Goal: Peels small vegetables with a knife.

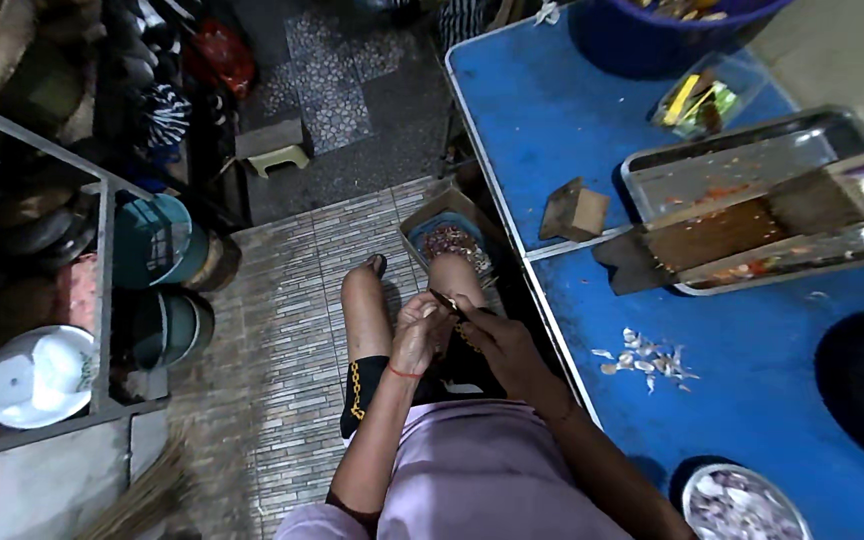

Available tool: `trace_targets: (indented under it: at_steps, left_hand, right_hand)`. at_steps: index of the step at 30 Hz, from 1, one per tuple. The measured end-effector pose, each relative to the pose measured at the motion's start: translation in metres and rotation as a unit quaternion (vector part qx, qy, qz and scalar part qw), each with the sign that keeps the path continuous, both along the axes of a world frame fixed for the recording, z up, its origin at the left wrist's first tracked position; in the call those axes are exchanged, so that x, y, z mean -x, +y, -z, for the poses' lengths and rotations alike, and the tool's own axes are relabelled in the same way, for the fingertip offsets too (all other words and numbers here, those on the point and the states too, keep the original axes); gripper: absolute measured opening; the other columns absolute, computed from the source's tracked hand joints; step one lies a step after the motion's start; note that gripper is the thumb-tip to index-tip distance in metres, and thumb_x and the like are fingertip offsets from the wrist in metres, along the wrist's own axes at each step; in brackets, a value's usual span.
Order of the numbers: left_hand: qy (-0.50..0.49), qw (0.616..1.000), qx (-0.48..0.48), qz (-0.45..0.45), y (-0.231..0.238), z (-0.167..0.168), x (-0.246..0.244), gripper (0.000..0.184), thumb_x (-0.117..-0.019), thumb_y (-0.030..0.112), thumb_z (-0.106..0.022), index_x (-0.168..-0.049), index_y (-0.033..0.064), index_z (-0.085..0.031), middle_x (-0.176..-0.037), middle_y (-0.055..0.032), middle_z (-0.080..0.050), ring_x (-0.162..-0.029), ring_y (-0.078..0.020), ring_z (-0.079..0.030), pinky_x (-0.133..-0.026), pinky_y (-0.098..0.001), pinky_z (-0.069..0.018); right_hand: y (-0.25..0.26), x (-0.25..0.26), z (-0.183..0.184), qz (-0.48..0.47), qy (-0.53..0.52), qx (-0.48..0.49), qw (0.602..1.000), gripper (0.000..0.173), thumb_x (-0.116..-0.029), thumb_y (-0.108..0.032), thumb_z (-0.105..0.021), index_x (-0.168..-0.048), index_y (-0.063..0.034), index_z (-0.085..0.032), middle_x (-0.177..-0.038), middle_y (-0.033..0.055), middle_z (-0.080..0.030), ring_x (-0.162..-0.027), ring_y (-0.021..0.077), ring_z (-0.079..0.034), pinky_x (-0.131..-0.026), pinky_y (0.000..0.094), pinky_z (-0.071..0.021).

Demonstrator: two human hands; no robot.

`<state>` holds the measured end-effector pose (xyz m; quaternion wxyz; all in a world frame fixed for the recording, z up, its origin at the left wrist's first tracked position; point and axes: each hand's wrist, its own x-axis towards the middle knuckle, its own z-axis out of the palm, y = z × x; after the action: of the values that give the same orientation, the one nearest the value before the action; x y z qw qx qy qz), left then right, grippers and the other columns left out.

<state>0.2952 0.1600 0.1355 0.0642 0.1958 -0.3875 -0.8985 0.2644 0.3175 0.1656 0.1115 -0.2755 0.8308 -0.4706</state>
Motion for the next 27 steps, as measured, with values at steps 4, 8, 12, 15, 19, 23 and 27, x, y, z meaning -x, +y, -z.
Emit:
trace_targets:
  at_steps: [4,8,12,15,19,23,27]
  left_hand:
    - [0.016,0.995,0.097,-0.015,-0.006,-0.004,-0.003,0.023,-0.0864,-0.012,-0.060,-0.086,0.0079,-0.071,-0.080,-0.0004,-0.073,-0.073,-0.0073,-0.069,-0.071,-0.0259,-0.0589]
    - [0.039,0.986,0.159,-0.026,-0.007,-0.005,-0.005,0.020,-0.0849,-0.012,-0.065,-0.085,0.0067,-0.073,-0.084,-0.0017,-0.074,-0.077,-0.0082,-0.070,-0.074,-0.0266,-0.0599]
    - [0.030,0.981,0.185,-0.042,-0.005,-0.001,-0.003,0.016,-0.0841,-0.010,-0.068,-0.088,0.0044,-0.073,-0.085,-0.0028,-0.073,-0.076,-0.0088,-0.069,-0.072,-0.0267,-0.0593]
    - [0.034,0.987,0.154,-0.038,-0.004,0.001,-0.001,0.022,-0.0859,-0.010,-0.067,-0.104,0.0024,-0.067,-0.089,-0.0045,-0.074,-0.080,-0.0106,-0.070,-0.075,-0.0282,-0.0601]
    - [-0.050,0.993,0.103,-0.038,0.004,-0.002,0.004,0.014,-0.0924,-0.008,-0.061,-0.099,0.0014,-0.068,-0.085,-0.0033,-0.073,-0.079,-0.0101,-0.069,-0.078,-0.0280,-0.0588]
    - [-0.098,0.990,0.092,-0.033,0.005,-0.004,0.004,0.015,-0.0966,-0.006,-0.058,-0.105,-0.0057,-0.070,-0.091,-0.0076,-0.074,-0.084,-0.0122,-0.071,-0.084,-0.0289,-0.0586]
    - [-0.075,0.991,0.109,-0.012,0.000,0.005,0.002,0.018,-0.0933,-0.006,-0.063,-0.109,-0.0052,-0.072,-0.097,-0.0090,-0.075,-0.087,-0.0117,-0.070,-0.082,-0.0276,-0.0583]
  right_hand:
    - [0.002,0.002,0.006,-0.020,-0.017,0.027,0.999,0.038,-0.1059,-0.018,-0.048,-0.135,-0.0034,-0.067,-0.078,0.0072,-0.067,-0.068,0.0125,-0.061,-0.069,0.0304,-0.0536]
    - [0.000,0.001,0.007,-0.014,-0.005,0.059,0.998,0.035,-0.1054,-0.015,-0.048,-0.131,-0.0018,-0.069,-0.078,0.0057,-0.066,-0.068,0.0074,-0.059,-0.068,0.0241,-0.0523]
    - [-0.003,0.001,0.015,0.009,-0.004,0.084,0.996,0.033,-0.1039,-0.011,-0.050,-0.126,0.0019,-0.070,-0.078,0.0073,-0.067,-0.068,0.0070,-0.060,-0.069,0.0233,-0.0530]
    - [-0.005,0.003,0.011,0.023,-0.076,0.119,0.990,0.032,-0.1045,-0.011,-0.050,-0.127,0.0026,-0.069,-0.079,0.0014,-0.066,-0.068,-0.0013,-0.057,-0.067,0.0159,-0.0502]
    - [-0.010,0.000,0.011,0.053,-0.094,0.109,0.988,0.034,-0.1047,-0.010,-0.049,-0.131,0.0026,-0.066,-0.080,0.0018,-0.066,-0.068,0.0014,-0.057,-0.066,0.0191,-0.0506]
    - [-0.015,-0.005,0.025,0.074,0.025,0.047,0.996,0.035,-0.1032,-0.008,-0.050,-0.130,0.0037,-0.068,-0.094,0.0177,-0.074,-0.075,0.0230,-0.069,-0.073,0.0400,-0.0589]
    - [-0.014,-0.002,0.025,0.062,-0.071,0.091,0.991,0.036,-0.1045,-0.009,-0.049,-0.134,0.0006,-0.066,-0.087,0.0078,-0.070,-0.072,0.0058,-0.059,-0.072,0.0239,-0.0528]
